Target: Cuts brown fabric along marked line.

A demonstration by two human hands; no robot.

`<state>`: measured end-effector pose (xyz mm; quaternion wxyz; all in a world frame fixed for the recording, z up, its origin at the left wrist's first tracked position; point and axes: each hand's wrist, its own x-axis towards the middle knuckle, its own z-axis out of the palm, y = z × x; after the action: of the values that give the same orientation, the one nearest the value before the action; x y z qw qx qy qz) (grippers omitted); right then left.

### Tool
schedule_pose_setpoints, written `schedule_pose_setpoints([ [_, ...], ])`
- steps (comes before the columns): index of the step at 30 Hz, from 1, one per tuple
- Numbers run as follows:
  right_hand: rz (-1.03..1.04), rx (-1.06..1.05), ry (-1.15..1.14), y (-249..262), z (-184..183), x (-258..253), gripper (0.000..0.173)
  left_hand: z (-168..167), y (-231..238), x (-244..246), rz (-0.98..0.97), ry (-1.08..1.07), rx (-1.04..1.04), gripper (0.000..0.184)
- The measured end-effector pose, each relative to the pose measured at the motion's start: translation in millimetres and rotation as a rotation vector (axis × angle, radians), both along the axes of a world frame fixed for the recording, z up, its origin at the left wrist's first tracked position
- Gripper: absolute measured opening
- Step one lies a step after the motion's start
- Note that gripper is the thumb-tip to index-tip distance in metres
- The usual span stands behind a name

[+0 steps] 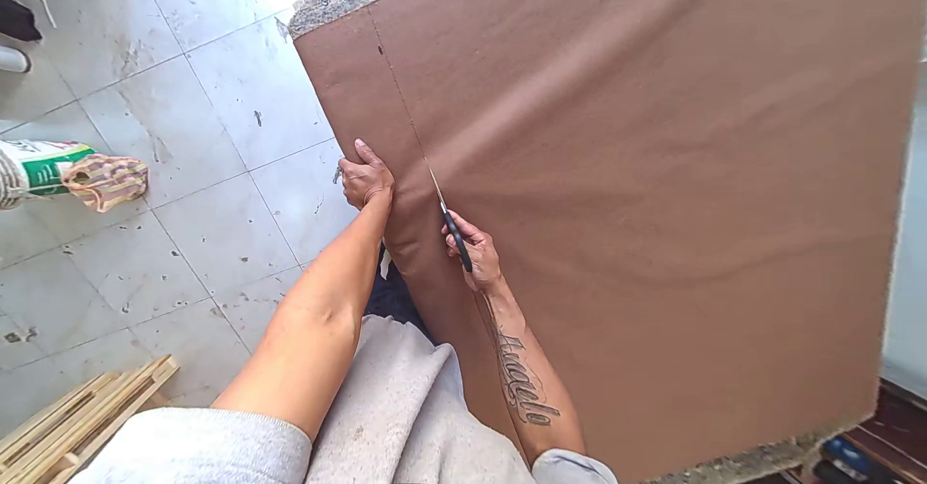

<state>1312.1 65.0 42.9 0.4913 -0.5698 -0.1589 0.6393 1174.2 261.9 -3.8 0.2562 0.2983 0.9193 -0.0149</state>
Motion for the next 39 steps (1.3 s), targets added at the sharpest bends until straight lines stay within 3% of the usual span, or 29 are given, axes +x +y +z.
schedule_pose_setpoints([
  [16,-0.007,-0.016,0.008,49.5,-3.1,-5.0,0.048,1.6,2.1,-4.7,-0.030,-0.043,-0.059,0.072],
  [39,0.049,-0.007,-0.050,168.6,-3.5,-23.4,0.045,7.1,3.8,-5.2,-0.006,-0.066,-0.028,0.064],
])
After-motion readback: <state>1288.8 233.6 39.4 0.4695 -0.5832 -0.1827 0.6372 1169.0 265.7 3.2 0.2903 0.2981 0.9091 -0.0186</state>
